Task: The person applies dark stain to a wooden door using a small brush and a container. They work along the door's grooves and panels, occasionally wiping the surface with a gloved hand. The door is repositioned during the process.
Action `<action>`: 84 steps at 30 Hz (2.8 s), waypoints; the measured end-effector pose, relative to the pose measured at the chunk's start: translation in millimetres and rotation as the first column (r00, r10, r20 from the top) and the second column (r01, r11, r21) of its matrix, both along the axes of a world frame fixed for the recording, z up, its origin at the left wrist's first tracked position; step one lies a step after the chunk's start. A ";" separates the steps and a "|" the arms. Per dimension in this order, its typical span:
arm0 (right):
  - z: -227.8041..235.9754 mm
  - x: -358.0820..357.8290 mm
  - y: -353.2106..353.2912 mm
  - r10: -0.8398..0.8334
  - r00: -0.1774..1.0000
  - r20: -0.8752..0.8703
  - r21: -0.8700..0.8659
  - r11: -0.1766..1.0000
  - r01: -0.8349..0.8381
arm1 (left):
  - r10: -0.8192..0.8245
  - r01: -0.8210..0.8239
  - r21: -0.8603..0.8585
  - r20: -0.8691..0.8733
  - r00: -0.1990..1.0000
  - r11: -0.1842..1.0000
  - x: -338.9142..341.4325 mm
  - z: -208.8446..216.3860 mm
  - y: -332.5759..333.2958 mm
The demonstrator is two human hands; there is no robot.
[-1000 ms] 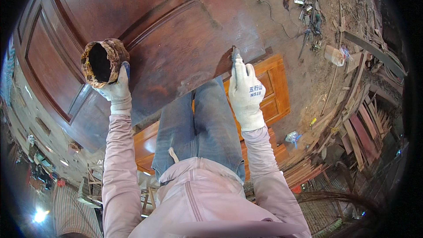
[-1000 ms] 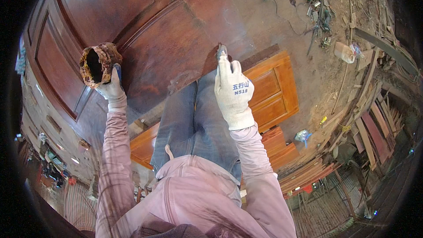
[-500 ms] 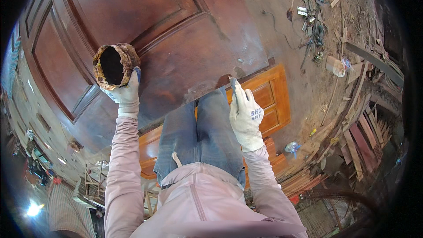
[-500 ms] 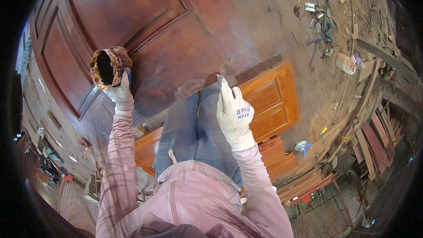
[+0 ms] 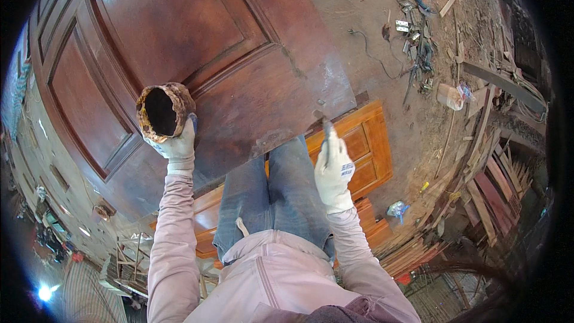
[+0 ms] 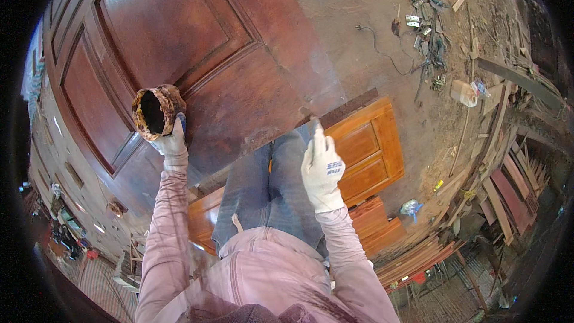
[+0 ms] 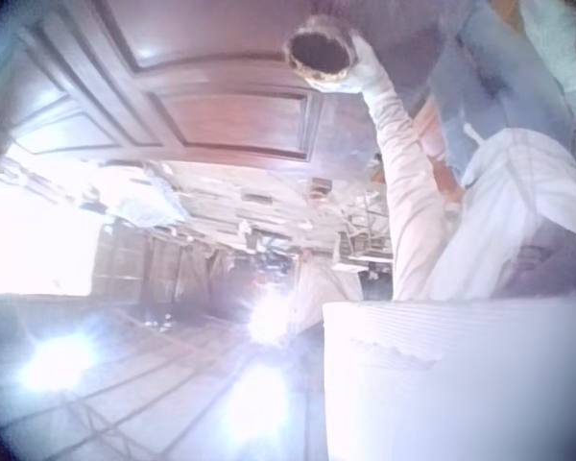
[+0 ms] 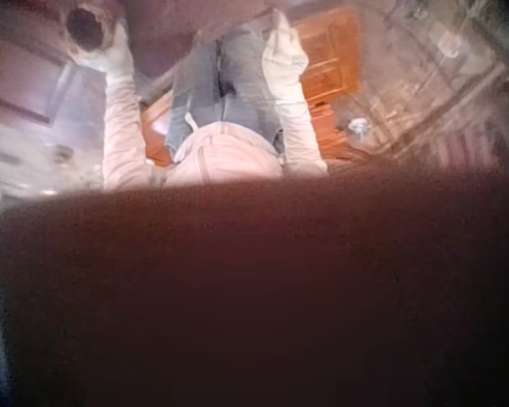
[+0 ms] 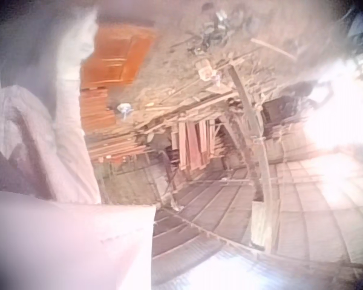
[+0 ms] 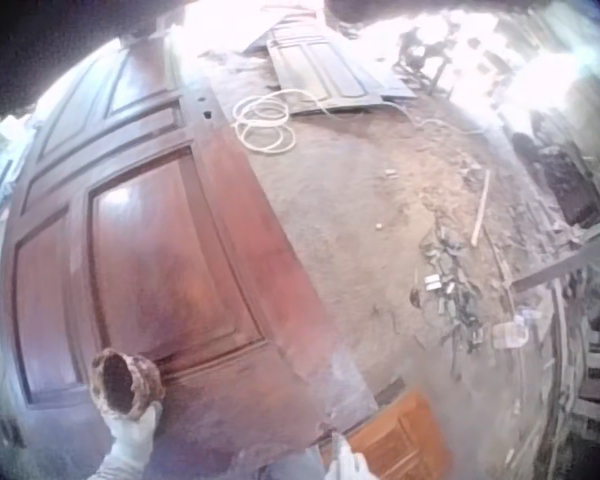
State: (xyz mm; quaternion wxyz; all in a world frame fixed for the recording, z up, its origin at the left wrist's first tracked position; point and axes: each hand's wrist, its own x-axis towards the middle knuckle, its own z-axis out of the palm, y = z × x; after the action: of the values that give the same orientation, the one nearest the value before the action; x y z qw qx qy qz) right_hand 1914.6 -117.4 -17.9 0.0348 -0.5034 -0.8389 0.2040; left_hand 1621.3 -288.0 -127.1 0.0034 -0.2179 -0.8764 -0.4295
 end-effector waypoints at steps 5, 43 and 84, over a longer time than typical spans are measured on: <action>7.7 4.1 -4.6 0.049 0.996 -0.079 -0.151 0.987 -0.060 | 0.009 -0.017 0.101 0.079 0.997 0.995 0.2 -3.3 -2.2; -64.6 -179.3 194.6 -0.282 0.949 -0.138 -0.041 0.959 0.279 | 0.033 -0.057 -0.314 -0.080 0.996 0.948 13.0 28.2 10.8; -69.8 -173.9 195.9 -0.255 0.901 -0.350 -0.252 0.952 0.172 | 0.668 -0.672 -0.029 -0.092 0.739 0.740 36.6 8.3 98.6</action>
State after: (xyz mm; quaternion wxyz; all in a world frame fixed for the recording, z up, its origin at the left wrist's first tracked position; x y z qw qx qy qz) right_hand 1740.8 78.5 -87.6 0.1638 -0.5445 -0.7287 0.3816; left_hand 1657.8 -189.5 -118.8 0.1842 0.0956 -0.9079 -0.3642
